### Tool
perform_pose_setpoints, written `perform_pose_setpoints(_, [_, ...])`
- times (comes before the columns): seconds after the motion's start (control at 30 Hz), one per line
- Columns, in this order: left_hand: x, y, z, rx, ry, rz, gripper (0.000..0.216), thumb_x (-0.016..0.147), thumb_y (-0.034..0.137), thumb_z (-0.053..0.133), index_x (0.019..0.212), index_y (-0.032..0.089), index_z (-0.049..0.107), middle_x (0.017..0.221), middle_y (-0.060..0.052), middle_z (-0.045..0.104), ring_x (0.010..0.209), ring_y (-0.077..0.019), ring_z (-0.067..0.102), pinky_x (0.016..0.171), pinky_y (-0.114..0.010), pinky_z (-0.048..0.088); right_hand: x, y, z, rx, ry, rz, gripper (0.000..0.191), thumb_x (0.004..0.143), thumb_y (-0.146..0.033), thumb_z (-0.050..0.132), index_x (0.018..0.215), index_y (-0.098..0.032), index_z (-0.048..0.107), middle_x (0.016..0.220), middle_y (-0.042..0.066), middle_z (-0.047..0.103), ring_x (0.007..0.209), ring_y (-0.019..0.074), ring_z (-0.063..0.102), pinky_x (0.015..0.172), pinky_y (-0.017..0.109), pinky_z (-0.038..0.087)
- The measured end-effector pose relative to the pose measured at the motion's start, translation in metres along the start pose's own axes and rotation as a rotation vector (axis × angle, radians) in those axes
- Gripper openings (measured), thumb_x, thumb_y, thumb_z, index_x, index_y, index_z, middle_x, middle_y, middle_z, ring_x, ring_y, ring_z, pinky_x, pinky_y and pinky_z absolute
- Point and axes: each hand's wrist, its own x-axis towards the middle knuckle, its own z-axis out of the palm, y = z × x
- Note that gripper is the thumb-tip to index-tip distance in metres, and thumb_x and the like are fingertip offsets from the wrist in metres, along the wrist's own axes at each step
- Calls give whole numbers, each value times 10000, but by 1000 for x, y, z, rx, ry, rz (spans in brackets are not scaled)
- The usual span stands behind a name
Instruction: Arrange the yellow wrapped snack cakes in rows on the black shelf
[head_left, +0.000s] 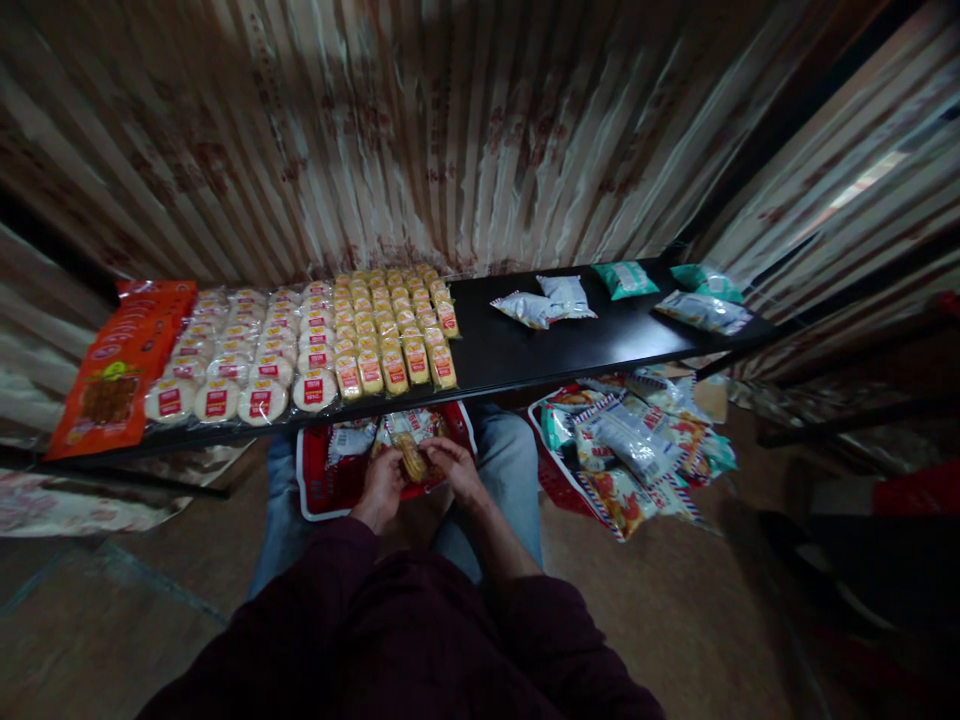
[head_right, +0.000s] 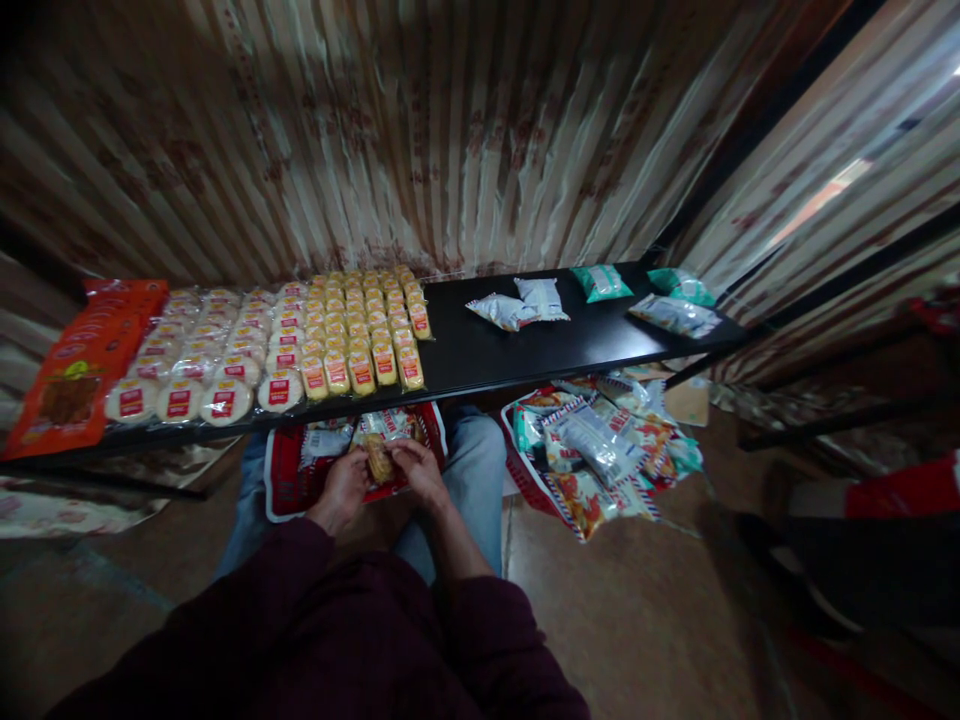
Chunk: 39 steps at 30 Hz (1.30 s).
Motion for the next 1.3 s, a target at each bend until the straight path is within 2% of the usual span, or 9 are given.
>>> perform_pose_setpoints(0.17, [-9, -1, 4, 38, -53, 3, 77, 684, 97, 559, 723, 153, 595, 652, -17, 645, 564, -127, 613, 575, -233, 471, -6, -7, -3, -99, 21, -42, 373, 665, -553, 694, 810, -209, 708, 841, 43, 713, 825, 215, 635, 807, 353, 499])
perform_pose_setpoints(0.3, [-12, -6, 5, 110, -122, 112, 194, 689, 151, 678, 879, 165, 645, 863, -50, 703, 716, -143, 661, 666, -247, 506, -15, -17, -5, -149, -15, -99, 400, 700, -567, 674, 914, -229, 683, 945, 48, 710, 905, 230, 645, 869, 376, 501])
perform_pose_setpoints(0.4, [-11, -10, 6, 156, -102, 180, 358, 652, 197, 770, 985, 183, 638, 986, -71, 700, 806, -163, 669, 728, -268, 518, -24, -27, -8, -218, -63, -127, 417, 735, -524, 666, 1036, -236, 650, 991, 45, 702, 940, 230, 645, 873, 377, 511])
perform_pose_setpoints(0.57, [-13, -9, 15, 264, -68, 273, 442, 618, 163, 803, 1022, 167, 623, 979, -93, 697, 842, -172, 664, 756, -263, 510, -31, -36, -12, -284, -108, -139, 422, 774, -472, 647, 1119, -232, 616, 1046, 49, 695, 957, 231, 649, 848, 362, 526])
perform_pose_setpoints(0.77, [-27, -3, 32, 323, -137, 300, 417, 692, 240, 747, 1078, 165, 610, 959, -102, 689, 801, -174, 660, 706, -262, 504, -28, -35, -23, -201, 19, -129, 432, 724, -526, 677, 1038, -230, 657, 1045, 58, 709, 962, 253, 651, 898, 401, 512])
perform_pose_setpoints(0.87, [-32, -2, 39, 335, -142, 313, 398, 700, 205, 716, 1079, 171, 602, 967, -97, 678, 815, -171, 656, 716, -258, 506, -28, -37, -28, -152, 81, -97, 475, 705, -548, 684, 1050, -224, 659, 1069, 75, 703, 958, 265, 654, 884, 412, 521])
perform_pose_setpoints(1.07, [-41, 0, 55, 353, -242, 383, 227, 709, 112, 615, 926, 170, 640, 970, -91, 680, 866, -179, 649, 742, -260, 509, -31, -53, -32, -126, 161, -202, 512, 777, -507, 632, 1216, -249, 573, 1199, 73, 650, 1082, 259, 616, 948, 398, 496])
perform_pose_setpoints(1.3, [-46, 10, 77, 378, -320, 479, 244, 698, 80, 612, 909, 188, 670, 941, -73, 702, 877, -185, 641, 768, -267, 499, -22, -74, -35, -139, 226, -275, 499, 780, -538, 611, 1174, -232, 603, 1190, 85, 658, 1096, 271, 608, 968, 392, 485])
